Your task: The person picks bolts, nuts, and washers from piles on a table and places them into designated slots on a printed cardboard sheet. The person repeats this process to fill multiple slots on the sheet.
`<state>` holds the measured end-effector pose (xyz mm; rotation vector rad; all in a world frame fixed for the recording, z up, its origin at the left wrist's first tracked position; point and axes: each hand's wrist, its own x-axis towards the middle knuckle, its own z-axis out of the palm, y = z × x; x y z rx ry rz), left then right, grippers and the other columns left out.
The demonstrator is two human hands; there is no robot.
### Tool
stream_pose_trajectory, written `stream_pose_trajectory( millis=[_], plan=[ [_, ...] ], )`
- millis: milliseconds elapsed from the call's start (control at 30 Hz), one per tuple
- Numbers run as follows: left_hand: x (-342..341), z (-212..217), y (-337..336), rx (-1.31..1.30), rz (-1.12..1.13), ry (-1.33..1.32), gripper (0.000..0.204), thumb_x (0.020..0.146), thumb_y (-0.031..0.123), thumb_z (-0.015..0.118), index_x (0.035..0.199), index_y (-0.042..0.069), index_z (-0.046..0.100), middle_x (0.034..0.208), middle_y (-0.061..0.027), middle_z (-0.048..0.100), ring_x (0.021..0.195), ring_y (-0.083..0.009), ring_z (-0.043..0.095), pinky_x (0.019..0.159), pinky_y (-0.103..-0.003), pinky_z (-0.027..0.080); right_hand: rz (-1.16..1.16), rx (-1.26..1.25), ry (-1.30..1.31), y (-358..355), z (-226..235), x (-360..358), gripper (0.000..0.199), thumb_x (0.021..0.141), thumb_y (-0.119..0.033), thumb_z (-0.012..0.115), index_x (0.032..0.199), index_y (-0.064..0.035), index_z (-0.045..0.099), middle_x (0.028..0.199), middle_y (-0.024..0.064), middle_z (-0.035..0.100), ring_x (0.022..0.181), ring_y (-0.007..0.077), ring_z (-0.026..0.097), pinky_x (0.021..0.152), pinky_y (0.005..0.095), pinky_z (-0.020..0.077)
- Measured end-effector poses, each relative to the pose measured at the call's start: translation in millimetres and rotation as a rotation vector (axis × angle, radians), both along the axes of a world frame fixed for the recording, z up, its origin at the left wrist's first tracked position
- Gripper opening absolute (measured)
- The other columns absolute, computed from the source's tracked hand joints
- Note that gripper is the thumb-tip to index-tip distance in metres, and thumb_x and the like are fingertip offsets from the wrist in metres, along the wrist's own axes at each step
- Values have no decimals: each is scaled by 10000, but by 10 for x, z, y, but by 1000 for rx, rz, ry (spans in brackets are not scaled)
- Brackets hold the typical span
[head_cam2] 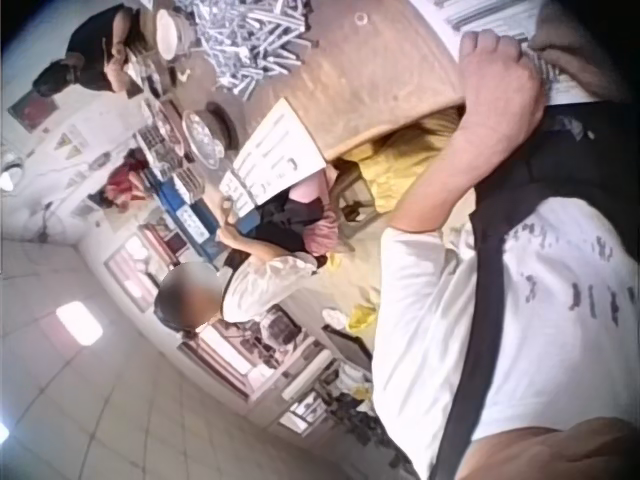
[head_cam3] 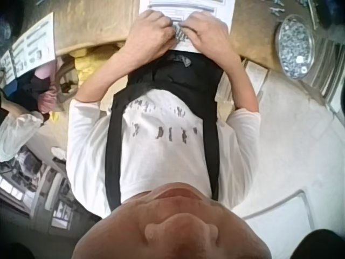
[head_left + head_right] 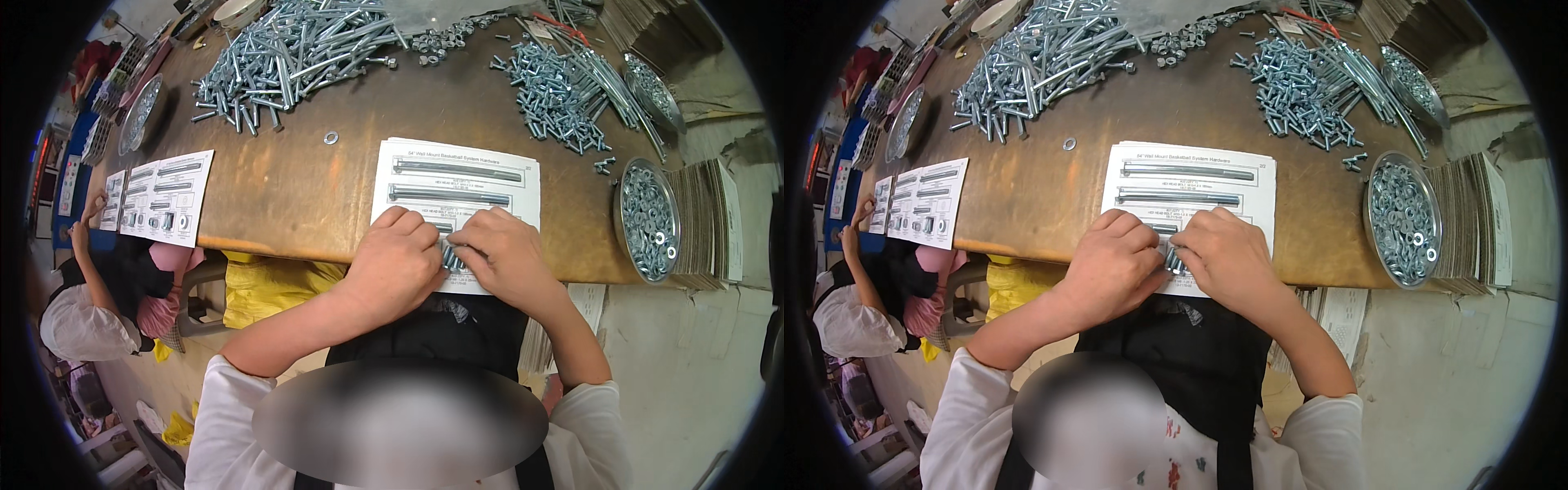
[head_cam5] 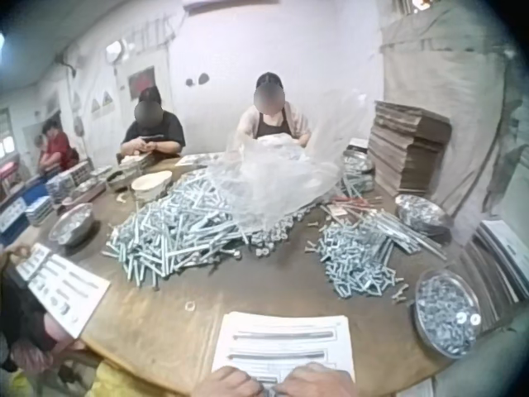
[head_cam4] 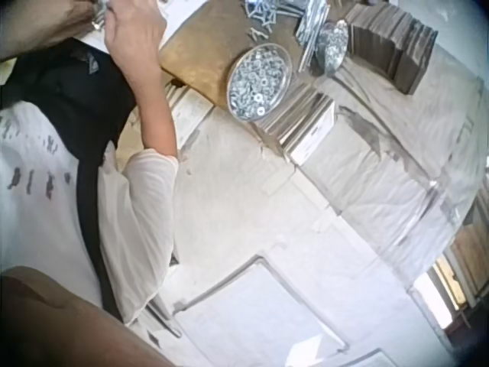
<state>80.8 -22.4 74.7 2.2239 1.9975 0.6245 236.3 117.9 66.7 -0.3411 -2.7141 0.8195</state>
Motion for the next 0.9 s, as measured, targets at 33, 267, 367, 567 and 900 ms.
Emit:
stream_pose_trajectory(
  millis=[33,267,367,567,900],
  plan=[
    [30,-13,1,5,14,7,193,726,217,785,764,67,670,853,-52,610,893,-253,573,851,-391,447,-40,-22,-3,9,9,31,101,818,-137,703,900,-78,716,835,57,632,844,260,625,683,399,495],
    [119,-106,11,19,87,-132,295,714,215,816,923,69,669,833,-62,632,846,-272,591,804,-399,453,-124,-179,-15,61,-97,217,98,833,-119,711,927,-95,727,820,68,643,746,271,645,657,377,499],
    [174,-118,39,14,113,-189,339,715,198,816,991,65,672,820,-62,640,831,-275,599,792,-402,454,-112,-189,30,96,-148,212,103,830,-98,710,931,-100,732,812,70,646,713,268,648,633,366,501],
    [151,-121,60,-29,113,-195,368,734,194,808,1051,59,680,794,-64,654,820,-269,616,790,-399,454,-92,-177,67,91,-151,215,108,818,-79,719,924,-91,733,798,66,648,697,261,647,613,353,503],
    [136,-148,63,-9,84,-183,346,752,209,796,1053,84,680,820,-92,659,822,-305,607,785,-409,450,-127,31,231,-31,-321,237,190,738,-55,718,924,-93,710,772,58,600,716,249,628,587,367,502]
  ],
)
